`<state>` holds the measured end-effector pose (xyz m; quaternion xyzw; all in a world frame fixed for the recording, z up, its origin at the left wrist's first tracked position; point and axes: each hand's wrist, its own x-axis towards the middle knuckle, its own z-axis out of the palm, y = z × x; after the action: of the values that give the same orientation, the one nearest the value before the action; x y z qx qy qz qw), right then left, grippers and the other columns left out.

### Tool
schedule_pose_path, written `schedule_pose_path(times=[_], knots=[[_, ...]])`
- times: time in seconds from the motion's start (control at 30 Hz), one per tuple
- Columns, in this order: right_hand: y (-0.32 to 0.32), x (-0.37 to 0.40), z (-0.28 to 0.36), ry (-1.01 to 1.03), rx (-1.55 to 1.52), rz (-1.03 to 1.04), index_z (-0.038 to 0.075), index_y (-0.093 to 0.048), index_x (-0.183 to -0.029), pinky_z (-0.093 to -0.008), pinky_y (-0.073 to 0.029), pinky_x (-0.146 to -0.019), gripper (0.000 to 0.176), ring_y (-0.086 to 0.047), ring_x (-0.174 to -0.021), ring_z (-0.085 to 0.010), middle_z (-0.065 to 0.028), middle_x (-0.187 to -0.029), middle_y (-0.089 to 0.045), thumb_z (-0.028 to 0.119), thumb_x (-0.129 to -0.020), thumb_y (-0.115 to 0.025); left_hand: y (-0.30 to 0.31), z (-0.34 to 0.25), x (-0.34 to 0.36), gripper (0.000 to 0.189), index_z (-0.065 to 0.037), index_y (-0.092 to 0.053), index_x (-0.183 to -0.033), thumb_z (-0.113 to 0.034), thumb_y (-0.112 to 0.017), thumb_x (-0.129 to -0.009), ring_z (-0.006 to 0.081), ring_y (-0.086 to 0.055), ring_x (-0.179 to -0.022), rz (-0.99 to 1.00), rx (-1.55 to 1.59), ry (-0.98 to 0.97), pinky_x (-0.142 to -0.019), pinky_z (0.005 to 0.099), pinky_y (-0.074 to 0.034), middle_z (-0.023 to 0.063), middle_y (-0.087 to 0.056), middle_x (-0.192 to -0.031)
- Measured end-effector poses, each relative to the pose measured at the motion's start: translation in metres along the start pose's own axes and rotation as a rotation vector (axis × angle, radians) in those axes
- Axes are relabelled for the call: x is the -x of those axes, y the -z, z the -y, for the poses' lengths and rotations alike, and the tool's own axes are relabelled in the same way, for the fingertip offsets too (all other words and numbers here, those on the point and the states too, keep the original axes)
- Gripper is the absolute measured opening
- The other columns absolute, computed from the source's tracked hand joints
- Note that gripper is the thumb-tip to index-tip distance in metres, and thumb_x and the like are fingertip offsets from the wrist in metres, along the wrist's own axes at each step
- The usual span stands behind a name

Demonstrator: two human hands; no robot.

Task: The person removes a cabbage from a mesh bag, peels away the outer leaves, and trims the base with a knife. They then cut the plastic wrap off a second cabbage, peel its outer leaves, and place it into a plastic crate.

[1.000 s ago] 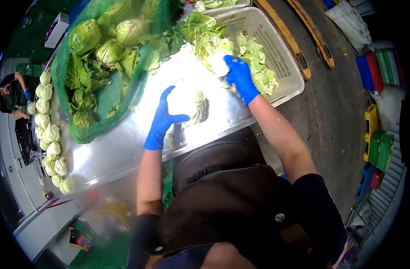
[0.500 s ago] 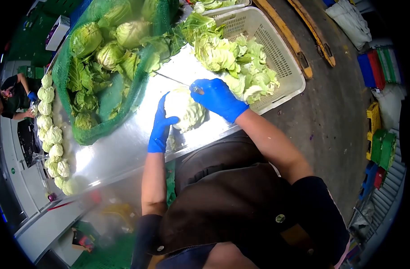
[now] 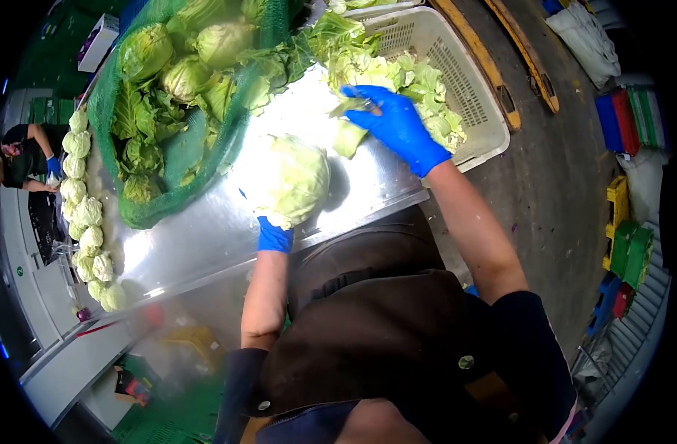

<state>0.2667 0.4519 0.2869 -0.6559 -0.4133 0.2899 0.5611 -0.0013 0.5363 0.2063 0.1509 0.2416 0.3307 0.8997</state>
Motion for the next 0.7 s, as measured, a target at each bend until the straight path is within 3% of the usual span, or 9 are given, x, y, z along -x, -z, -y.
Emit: schedule_pose_path(times=[0.07, 0.13, 0.3, 0.37, 0.47, 0.53, 0.6, 0.67, 0.7], knots=[[-0.017, 0.004, 0.021, -0.177, -0.129, 0.2, 0.009, -0.053, -0.137, -0.0276, -0.049, -0.09, 0.053, -0.06, -0.101, -0.0111, -0.003, -0.126, -0.061, 0.018, -0.088, -0.071, 0.004, 0.003, -0.002, 0.06, -0.01, -0.035, -0.146, -0.049, -0.032, -0.1, 0.0311, -0.042, -0.132, 0.31, 0.182, 0.036, -0.111, 0.049, -0.035, 0.0134, -0.042, -0.146], [-0.02, 0.007, 0.054, -0.464, -0.262, 0.391, 0.007, -0.053, -0.136, -0.0257, -0.051, -0.085, 0.052, -0.061, -0.097, -0.0101, -0.0031, -0.119, -0.064, 0.017, -0.088, -0.07, -0.015, 0.002, -0.001, 0.063, -0.01, -0.033, -0.147, -0.051, -0.034, -0.099, 0.0301, -0.043, -0.131, 0.109, 0.071, 0.038, -0.109, 0.0483, -0.037, 0.0136, -0.041, -0.146], [-0.023, 0.016, 0.006, -0.182, -0.251, 0.223, 0.006, -0.053, -0.136, -0.0216, -0.05, -0.073, 0.056, -0.058, -0.078, -0.0052, -0.0024, -0.108, -0.068, 0.014, -0.084, -0.075, -0.028, 0.0, 0.01, 0.078, -0.009, -0.026, -0.15, -0.063, -0.036, -0.093, 0.0335, -0.039, -0.134, 0.15, 0.3, 0.159, -0.109, 0.0512, -0.036, 0.0157, -0.037, -0.148], [-0.018, 0.022, 0.04, -0.15, -0.29, 0.37, 0.005, -0.049, -0.139, -0.0253, -0.048, -0.088, 0.063, -0.06, -0.097, -0.0102, -0.0045, -0.119, -0.064, 0.014, -0.083, -0.076, -0.045, -0.005, 0.012, 0.088, -0.01, -0.027, -0.15, -0.073, -0.035, -0.088, 0.0419, -0.035, -0.135, 0.05, 0.557, 0.282, -0.108, 0.0594, -0.033, 0.0192, -0.033, -0.151], [-0.038, 0.031, 0.015, 0.0, -0.327, 0.385, 0.01, -0.04, -0.146, -0.0319, -0.036, -0.108, 0.079, -0.046, -0.127, -0.0158, -0.0087, -0.141, -0.05, 0.028, -0.079, -0.079, -0.093, -0.007, 0.031, 0.093, -0.009, -0.026, -0.15, -0.075, -0.038, -0.086, 0.0474, -0.039, -0.131, -0.106, 0.191, 0.317, -0.103, 0.0597, -0.039, 0.0219, -0.034, -0.149], [-0.035, 0.026, 0.008, -0.106, -0.512, 0.335, 0.01, -0.041, -0.146, -0.0272, -0.047, -0.092, 0.08, -0.057, -0.108, -0.0126, -0.0059, -0.133, -0.056, 0.029, -0.079, -0.08, -0.072, -0.018, 0.048, 0.096, -0.003, -0.025, -0.149, -0.073, -0.044, -0.086, 0.0479, -0.051, -0.118, 0.149, -0.037, 0.346, -0.093, 0.0545, -0.049, 0.0228, -0.039, -0.145], [-0.019, 0.023, 0.004, -0.422, -0.708, 0.297, 0.01, -0.056, -0.131, -0.0184, -0.032, -0.043, 0.05, -0.042, -0.049, -0.0022, 0.0027, -0.077, -0.06, 0.03, -0.087, -0.072, -0.066, -0.03, 0.073, 0.09, 0.0, -0.03, -0.147, -0.065, -0.051, -0.088, 0.0421, -0.058, -0.112, 0.19, -0.308, 0.234, -0.087, 0.0482, -0.053, 0.0216, -0.045, -0.141], [-0.028, 0.025, -0.034, -0.751, -0.933, 0.256, 0.016, -0.057, -0.099, -0.0207, -0.03, -0.039, 0.028, -0.039, -0.044, -0.0056, 0.0029, -0.06, -0.048, 0.043, -0.093, -0.059, -0.055, -0.071, 0.076, 0.077, 0.001, -0.042, -0.141, -0.046, -0.063, -0.084, 0.0327, -0.06, -0.111, 0.129, -1.177, 0.081, -0.084, 0.0402, -0.053, 0.019, -0.052, -0.134], [-0.027, 0.025, -0.033, -0.925, -1.01, 0.245, 0.019, -0.055, -0.082, -0.0219, -0.028, -0.037, 0.036, -0.036, -0.041, -0.0073, 0.0029, -0.053, -0.042, 0.051, -0.096, -0.051, -0.07, -0.079, 0.076, 0.072, 0.0, -0.051, -0.134, -0.032, -0.072, -0.074, 0.0256, -0.058, -0.115, -0.22, -1.231, -0.038, -0.089, 0.0356, -0.049, 0.0155, -0.057, -0.129]])
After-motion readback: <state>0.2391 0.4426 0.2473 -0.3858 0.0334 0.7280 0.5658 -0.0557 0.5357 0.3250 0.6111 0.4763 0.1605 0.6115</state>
